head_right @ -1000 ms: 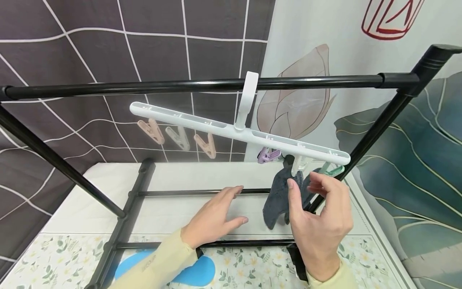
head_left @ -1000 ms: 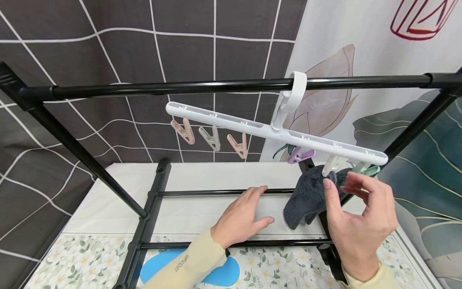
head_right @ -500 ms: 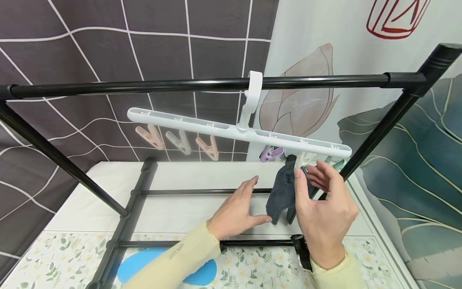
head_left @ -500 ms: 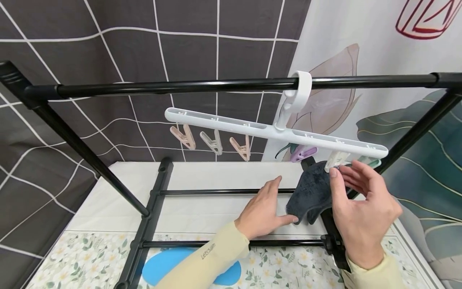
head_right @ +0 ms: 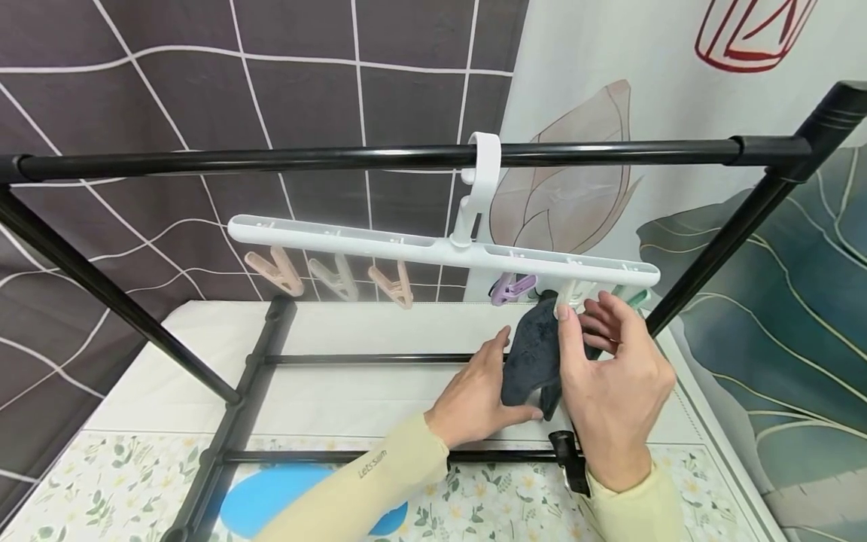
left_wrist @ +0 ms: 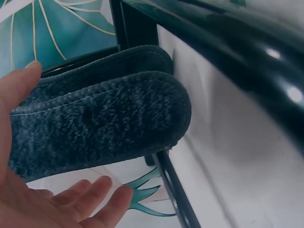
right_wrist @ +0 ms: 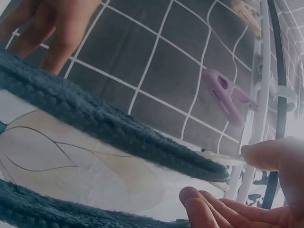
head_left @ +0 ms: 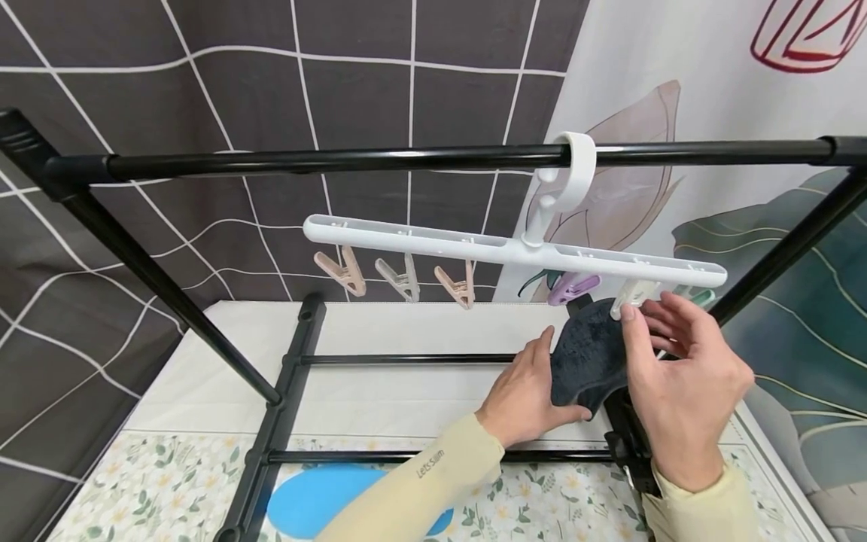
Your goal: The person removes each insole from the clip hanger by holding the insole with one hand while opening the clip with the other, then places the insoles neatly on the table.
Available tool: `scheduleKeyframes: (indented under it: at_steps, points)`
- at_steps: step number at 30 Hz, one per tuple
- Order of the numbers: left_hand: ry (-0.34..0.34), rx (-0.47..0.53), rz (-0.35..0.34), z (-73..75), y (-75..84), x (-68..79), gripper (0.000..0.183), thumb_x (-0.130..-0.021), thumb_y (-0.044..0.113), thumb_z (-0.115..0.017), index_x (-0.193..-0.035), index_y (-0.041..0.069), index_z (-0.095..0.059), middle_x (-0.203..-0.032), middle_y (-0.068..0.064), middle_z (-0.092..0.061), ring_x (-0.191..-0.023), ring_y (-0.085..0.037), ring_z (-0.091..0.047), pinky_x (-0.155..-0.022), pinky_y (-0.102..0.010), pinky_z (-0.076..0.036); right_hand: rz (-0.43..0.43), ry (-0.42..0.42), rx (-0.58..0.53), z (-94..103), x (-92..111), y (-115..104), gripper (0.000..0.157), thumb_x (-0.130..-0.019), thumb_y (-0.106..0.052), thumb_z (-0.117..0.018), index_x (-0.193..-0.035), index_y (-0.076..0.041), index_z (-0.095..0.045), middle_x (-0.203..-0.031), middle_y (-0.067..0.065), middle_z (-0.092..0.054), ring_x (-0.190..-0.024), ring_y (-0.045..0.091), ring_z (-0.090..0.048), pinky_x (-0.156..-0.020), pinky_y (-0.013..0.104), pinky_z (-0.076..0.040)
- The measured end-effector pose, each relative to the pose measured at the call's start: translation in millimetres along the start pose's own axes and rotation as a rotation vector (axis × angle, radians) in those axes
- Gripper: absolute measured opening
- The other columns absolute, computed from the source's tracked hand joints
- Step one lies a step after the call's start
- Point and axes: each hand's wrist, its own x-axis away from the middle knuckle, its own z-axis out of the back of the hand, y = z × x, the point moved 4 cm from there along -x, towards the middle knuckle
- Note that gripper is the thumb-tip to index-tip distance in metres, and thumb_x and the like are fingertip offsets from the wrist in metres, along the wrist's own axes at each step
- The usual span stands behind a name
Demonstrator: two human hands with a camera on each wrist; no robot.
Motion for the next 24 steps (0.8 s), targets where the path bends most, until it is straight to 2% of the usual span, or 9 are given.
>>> scheduleKeyframes:
  at_steps: [4,14,19,24]
  points:
    - [0.013,0.015,0.01,-2.5,0.1,-2.6,0.111,-0.071,0.063,-0.067,-0.149,0.008,-0.008,-0.135,-0.01,-0.044,-0.121,-0.015,-0.046,-0.094,-0.025,-0.043,0.003,-0.027,0.013,-1.9,-3,2,0.041,-0.082,-0.026,-0.069,-0.116,-0.003,-0.064,-0.098,0.015,-0.069,-0.078,-0.019,-0.054,-0.069,0.003,-0.043]
    - [0.044,0.057,-0.027,-4.0,5.5,-4.4,0.098,-0.078,0.05,-0.068,-0.148,0.009,-0.012,-0.139,-0.007,-0.042,-0.122,-0.016,-0.046,-0.094,-0.027,-0.043,-0.092,-0.025,-0.007,-8.6,-9,4,0.043,-0.079,-0.025,-0.074,-0.115,-0.005,-0.065,-0.098,0.015,-0.069,-0.078,-0.02,-0.054,-0.069,0.003,-0.043]
    - [0.064,0.058,-0.038,-5.0,6.5,-3.2,0.094,-0.081,0.045,-0.066,-0.148,0.009,-0.012,-0.139,-0.008,-0.042,-0.121,-0.017,-0.047,-0.094,-0.027,-0.044,-0.091,-0.007,-0.036,-9.6,-11,3,0.04,-0.079,-0.021,-0.074,-0.113,-0.003,-0.066,-0.098,0.015,-0.069,-0.078,-0.019,-0.055,-0.069,0.004,-0.044]
    - [0.084,0.059,-0.045,-4.4,7.5,-2.9,0.093,-0.08,0.042,-0.068,-0.147,0.009,-0.014,-0.135,-0.009,-0.046,-0.118,-0.016,-0.049,-0.092,-0.027,-0.045,-0.041,0.005,-0.075,-9.6,-13,3,0.035,-0.081,-0.022,-0.071,-0.112,-0.006,-0.068,-0.095,0.014,-0.069,-0.078,-0.013,-0.059,-0.069,0.007,-0.047]
